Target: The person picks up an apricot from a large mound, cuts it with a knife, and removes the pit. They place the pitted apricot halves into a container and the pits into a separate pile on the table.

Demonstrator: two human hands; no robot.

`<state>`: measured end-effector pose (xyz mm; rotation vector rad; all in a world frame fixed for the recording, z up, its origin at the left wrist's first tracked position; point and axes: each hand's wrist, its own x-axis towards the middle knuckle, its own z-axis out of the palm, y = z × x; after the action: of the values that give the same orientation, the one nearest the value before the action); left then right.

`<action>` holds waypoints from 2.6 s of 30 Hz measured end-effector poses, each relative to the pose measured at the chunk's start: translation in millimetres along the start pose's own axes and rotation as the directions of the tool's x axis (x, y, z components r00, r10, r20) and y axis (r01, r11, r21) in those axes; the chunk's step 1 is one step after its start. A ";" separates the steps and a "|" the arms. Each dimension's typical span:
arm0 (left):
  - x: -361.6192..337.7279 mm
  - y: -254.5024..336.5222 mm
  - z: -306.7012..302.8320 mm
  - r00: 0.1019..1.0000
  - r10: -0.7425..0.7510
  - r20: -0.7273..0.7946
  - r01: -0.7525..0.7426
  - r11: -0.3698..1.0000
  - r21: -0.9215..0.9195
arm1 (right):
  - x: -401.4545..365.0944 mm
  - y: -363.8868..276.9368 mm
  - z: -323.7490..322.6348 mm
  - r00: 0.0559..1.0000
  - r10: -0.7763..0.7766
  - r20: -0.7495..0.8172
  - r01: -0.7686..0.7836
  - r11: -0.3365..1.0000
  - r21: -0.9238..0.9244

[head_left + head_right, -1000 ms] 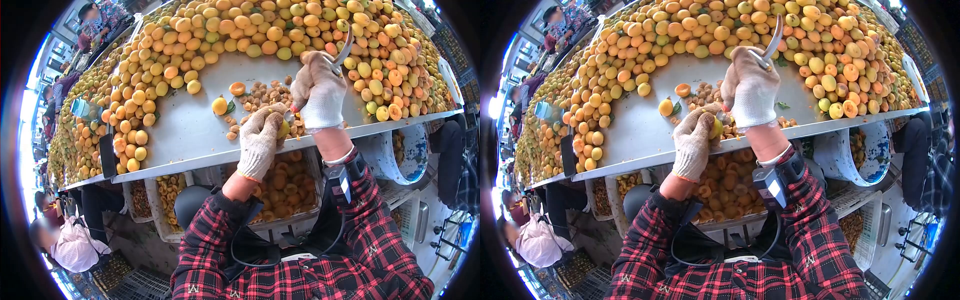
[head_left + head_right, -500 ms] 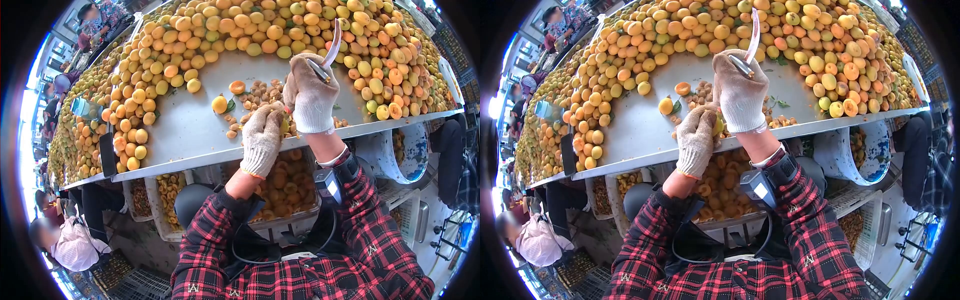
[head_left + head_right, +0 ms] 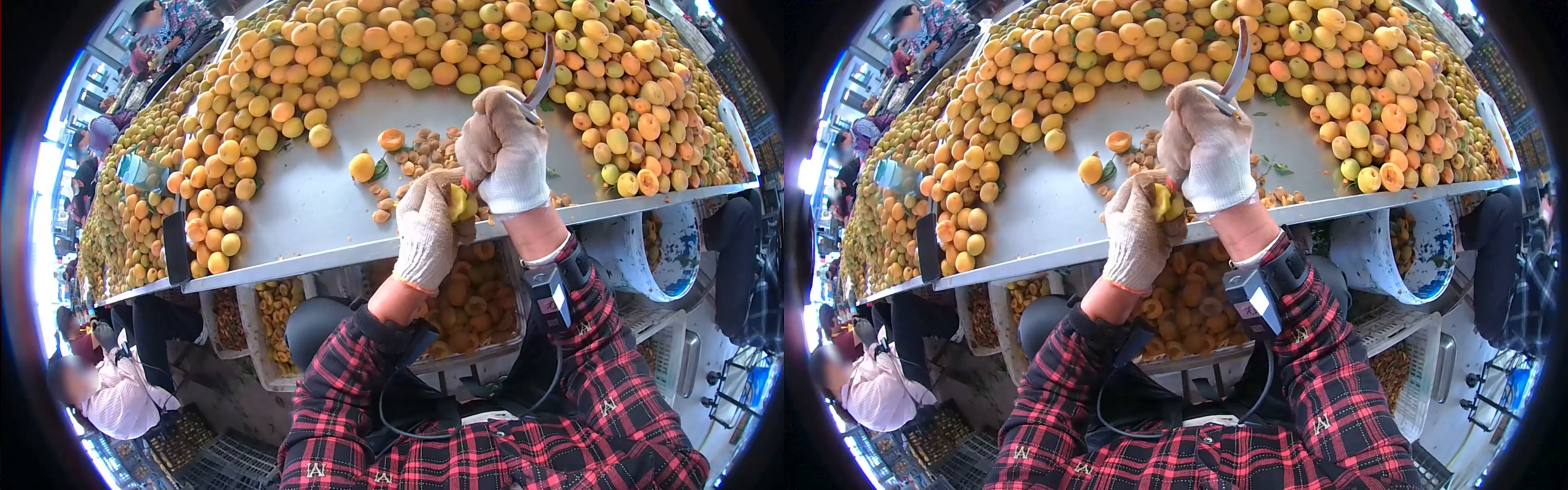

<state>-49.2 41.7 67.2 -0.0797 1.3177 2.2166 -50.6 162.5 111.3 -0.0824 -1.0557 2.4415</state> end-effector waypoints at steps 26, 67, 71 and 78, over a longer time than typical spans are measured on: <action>-4.6 24.3 -5.0 0.983 -0.068 0.173 0.074 0.997 -0.029 | 5.4 -19.0 -7.9 0.995 -0.099 0.016 0.097 0.991 0.096; 10.9 28.1 -27.7 0.792 0.415 0.448 -0.603 0.417 0.680 | -7.2 2.3 -27.0 0.966 0.206 0.158 0.050 0.449 -0.892; 11.8 28.2 -23.8 0.713 0.503 0.489 -0.686 0.357 0.634 | -15.0 -8.8 -17.6 0.951 0.309 0.007 -0.200 0.635 -0.746; 8.6 27.5 -23.2 0.787 0.471 0.397 -0.608 0.490 0.624 | -19.6 -8.4 -13.5 0.964 0.264 0.020 -0.181 0.715 -0.676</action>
<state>-75.0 16.2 74.3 0.9536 2.2554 1.8616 -26.7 167.7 105.1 -0.3234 -2.0499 2.1417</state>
